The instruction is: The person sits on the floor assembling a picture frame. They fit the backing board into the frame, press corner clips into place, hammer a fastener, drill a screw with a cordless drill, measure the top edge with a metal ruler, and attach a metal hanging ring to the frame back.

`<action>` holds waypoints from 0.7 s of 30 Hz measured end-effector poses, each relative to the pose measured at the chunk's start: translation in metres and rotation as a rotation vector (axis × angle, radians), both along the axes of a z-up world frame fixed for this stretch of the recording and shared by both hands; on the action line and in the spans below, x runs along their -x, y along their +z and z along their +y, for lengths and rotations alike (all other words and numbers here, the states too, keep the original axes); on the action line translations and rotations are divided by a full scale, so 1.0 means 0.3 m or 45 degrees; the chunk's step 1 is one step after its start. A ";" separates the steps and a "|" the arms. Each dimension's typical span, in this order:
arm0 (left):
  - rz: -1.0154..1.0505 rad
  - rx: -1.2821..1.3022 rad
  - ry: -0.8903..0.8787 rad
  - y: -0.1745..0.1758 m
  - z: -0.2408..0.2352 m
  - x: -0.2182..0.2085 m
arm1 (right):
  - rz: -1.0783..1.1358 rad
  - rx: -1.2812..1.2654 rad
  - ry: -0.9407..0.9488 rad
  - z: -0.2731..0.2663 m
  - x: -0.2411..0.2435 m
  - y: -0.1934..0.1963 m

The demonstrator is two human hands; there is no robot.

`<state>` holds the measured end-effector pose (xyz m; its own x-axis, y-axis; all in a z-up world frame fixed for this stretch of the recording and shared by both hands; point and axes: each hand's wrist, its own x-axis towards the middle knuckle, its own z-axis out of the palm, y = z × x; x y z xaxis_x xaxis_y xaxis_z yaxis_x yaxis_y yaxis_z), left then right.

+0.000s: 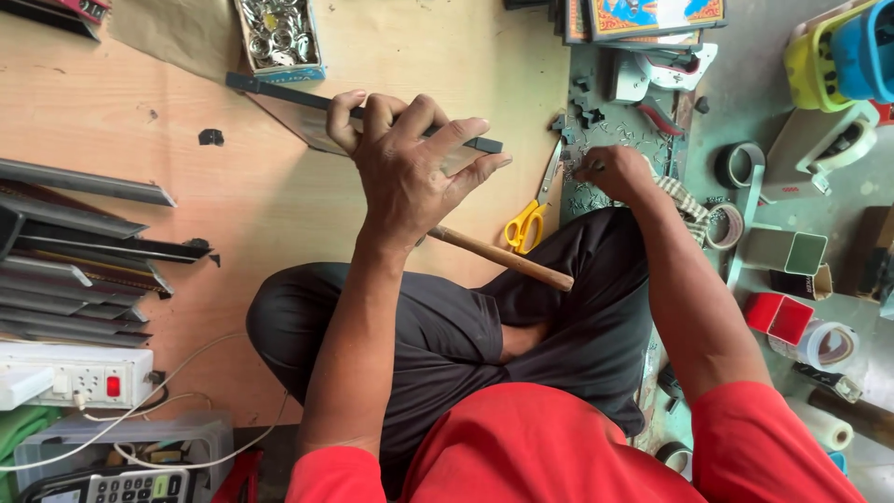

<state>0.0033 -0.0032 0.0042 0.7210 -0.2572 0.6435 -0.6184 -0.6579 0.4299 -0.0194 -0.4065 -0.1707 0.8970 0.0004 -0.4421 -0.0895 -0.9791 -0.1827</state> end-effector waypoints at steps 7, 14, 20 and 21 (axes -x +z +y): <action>-0.002 0.043 -0.021 -0.002 0.007 0.003 | -0.213 -0.228 -0.382 0.025 0.018 0.065; -0.049 0.059 -0.021 -0.015 0.007 0.002 | -0.261 -0.164 -0.332 0.023 0.043 0.102; -0.027 0.046 -0.014 -0.010 0.015 0.008 | -0.249 -0.277 -0.370 -0.002 0.033 0.063; -0.022 0.049 -0.016 -0.011 0.014 0.008 | -0.284 -0.392 -0.388 -0.014 0.036 0.055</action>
<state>0.0009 0.0009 0.0011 0.7063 -0.2411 0.6656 -0.6344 -0.6329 0.4439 -0.0303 -0.4108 -0.1543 0.9494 -0.1766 -0.2597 -0.2897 -0.8119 -0.5069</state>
